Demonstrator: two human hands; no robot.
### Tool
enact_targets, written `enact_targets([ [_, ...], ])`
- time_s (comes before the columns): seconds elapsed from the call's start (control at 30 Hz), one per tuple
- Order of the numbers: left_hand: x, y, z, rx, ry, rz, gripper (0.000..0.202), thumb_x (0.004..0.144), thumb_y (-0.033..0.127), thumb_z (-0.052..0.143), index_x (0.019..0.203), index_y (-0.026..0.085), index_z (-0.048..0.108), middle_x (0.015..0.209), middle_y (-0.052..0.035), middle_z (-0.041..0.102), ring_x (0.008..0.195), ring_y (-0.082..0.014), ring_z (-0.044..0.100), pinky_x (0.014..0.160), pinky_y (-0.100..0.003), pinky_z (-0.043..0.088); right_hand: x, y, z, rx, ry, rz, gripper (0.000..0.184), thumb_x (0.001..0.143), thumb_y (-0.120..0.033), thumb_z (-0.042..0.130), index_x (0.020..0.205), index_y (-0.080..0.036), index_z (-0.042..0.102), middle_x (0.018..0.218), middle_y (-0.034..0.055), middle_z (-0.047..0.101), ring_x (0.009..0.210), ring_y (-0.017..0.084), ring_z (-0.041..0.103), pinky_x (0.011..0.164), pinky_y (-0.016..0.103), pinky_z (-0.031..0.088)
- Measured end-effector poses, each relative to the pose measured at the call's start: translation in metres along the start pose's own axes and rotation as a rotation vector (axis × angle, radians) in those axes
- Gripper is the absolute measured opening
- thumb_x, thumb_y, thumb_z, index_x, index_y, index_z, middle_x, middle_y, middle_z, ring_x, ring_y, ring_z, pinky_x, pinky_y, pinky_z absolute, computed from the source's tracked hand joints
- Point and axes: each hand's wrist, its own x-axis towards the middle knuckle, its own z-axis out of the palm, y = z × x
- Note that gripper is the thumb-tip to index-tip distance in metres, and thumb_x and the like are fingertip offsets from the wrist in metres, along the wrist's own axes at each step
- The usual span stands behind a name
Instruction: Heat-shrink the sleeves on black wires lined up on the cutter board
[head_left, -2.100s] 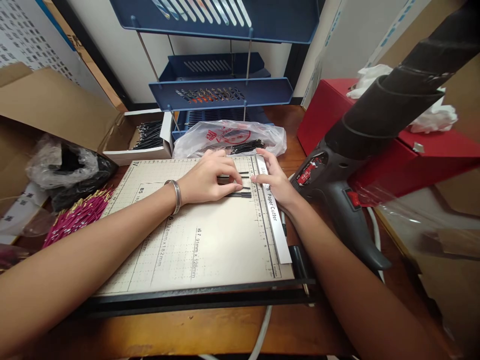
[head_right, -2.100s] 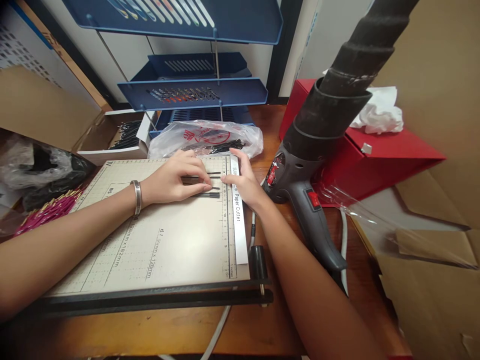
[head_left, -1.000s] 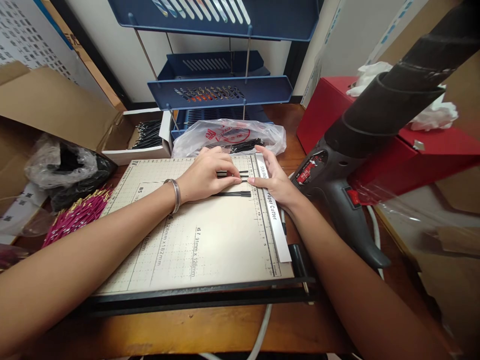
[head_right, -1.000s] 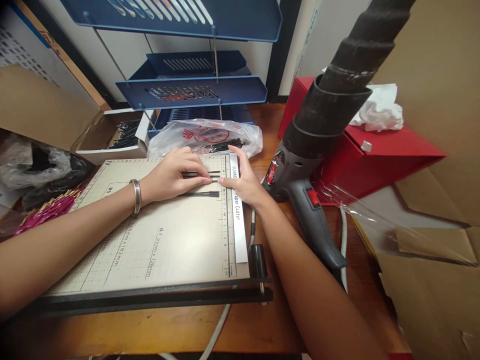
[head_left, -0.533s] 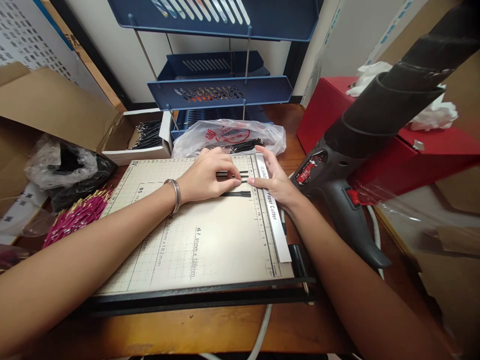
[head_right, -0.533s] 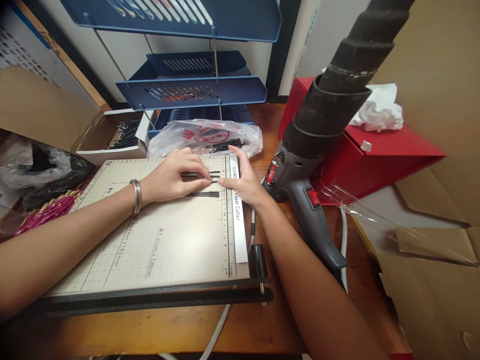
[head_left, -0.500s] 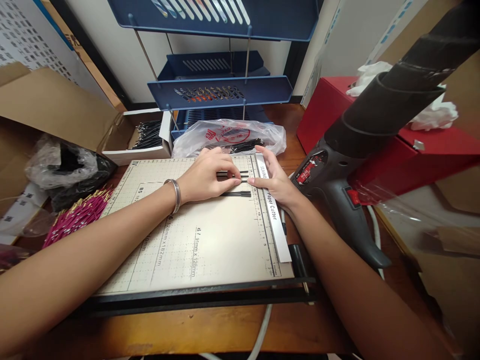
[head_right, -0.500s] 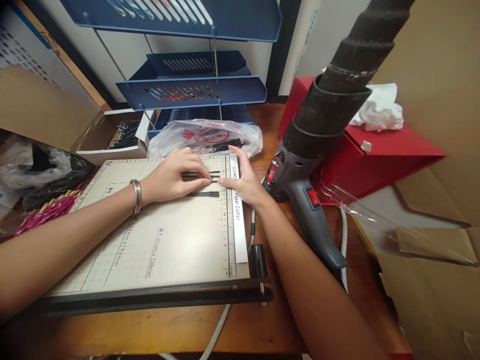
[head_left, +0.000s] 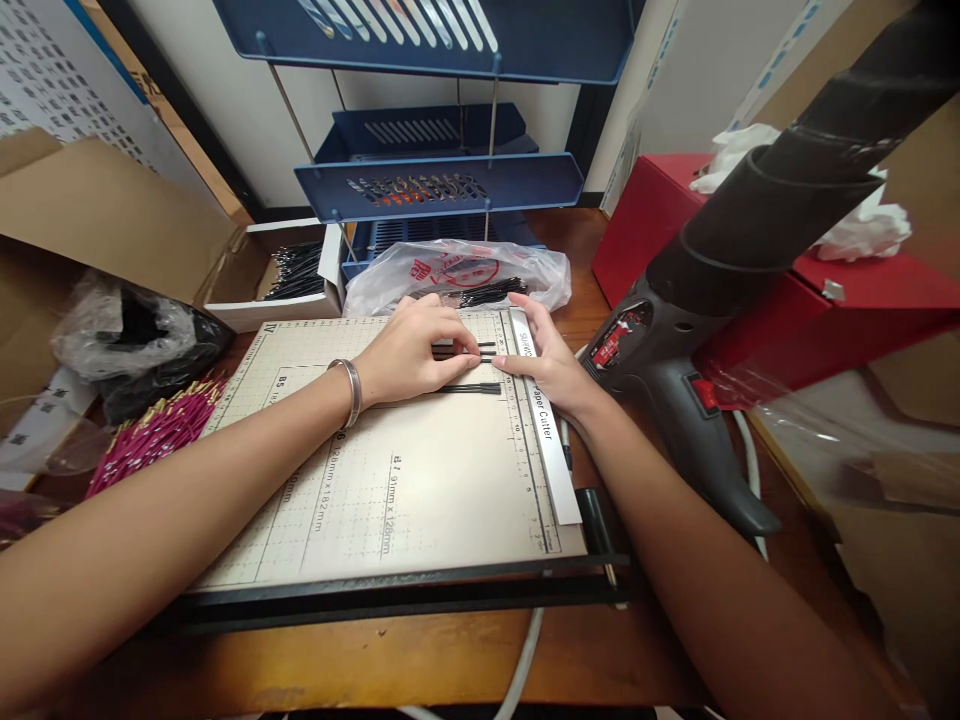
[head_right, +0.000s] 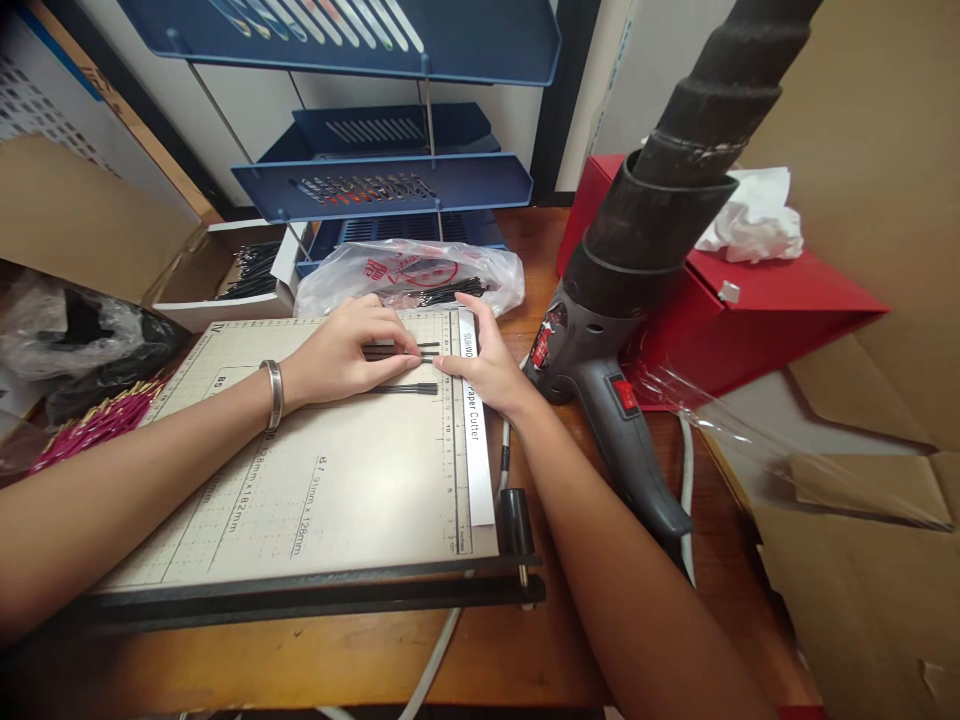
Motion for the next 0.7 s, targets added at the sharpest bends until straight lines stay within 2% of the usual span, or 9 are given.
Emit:
enact_targets([
  [0.2, 0.0000, -0.0011, 0.0012, -0.014, 0.013, 0.015, 0.018, 0.099, 0.035, 0.071, 0.089, 0.024, 0.083, 0.089, -0.0041, 0.081, 0.092, -0.0250, 0.059, 0.086, -0.042, 0.037, 0.0006, 0.0019, 0.0002, 0.023, -0.004, -0.019, 0.102, 0.067, -0.042, 0.091, 0.155, -0.033, 0.040, 0.162, 0.0111, 0.052, 0.157, 0.038, 0.048, 0.138, 0.061, 0.031],
  [0.43, 0.0005, -0.0013, 0.0009, -0.010, 0.008, 0.013, 0.020, 0.101, 0.034, 0.070, 0.091, 0.024, 0.084, 0.091, -0.0053, 0.080, 0.093, -0.0255, 0.059, 0.086, -0.042, 0.037, 0.0012, 0.0006, 0.0015, 0.060, 0.000, -0.007, 0.104, 0.063, -0.041, 0.092, 0.152, -0.032, 0.039, 0.164, 0.0128, 0.050, 0.156, 0.039, 0.048, 0.136, 0.061, 0.032],
  [0.7, 0.0003, 0.0010, 0.0002, -0.022, 0.027, 0.016, 0.020, 0.099, 0.035, 0.070, 0.090, 0.022, 0.082, 0.090, -0.0049, 0.080, 0.089, -0.0242, 0.060, 0.085, -0.042, 0.039, -0.0006, -0.0060, 0.0037, 0.060, 0.035, 0.032, 0.097, 0.062, -0.038, 0.087, 0.147, -0.033, 0.042, 0.164, 0.0103, 0.050, 0.160, 0.038, 0.043, 0.140, 0.061, 0.024],
])
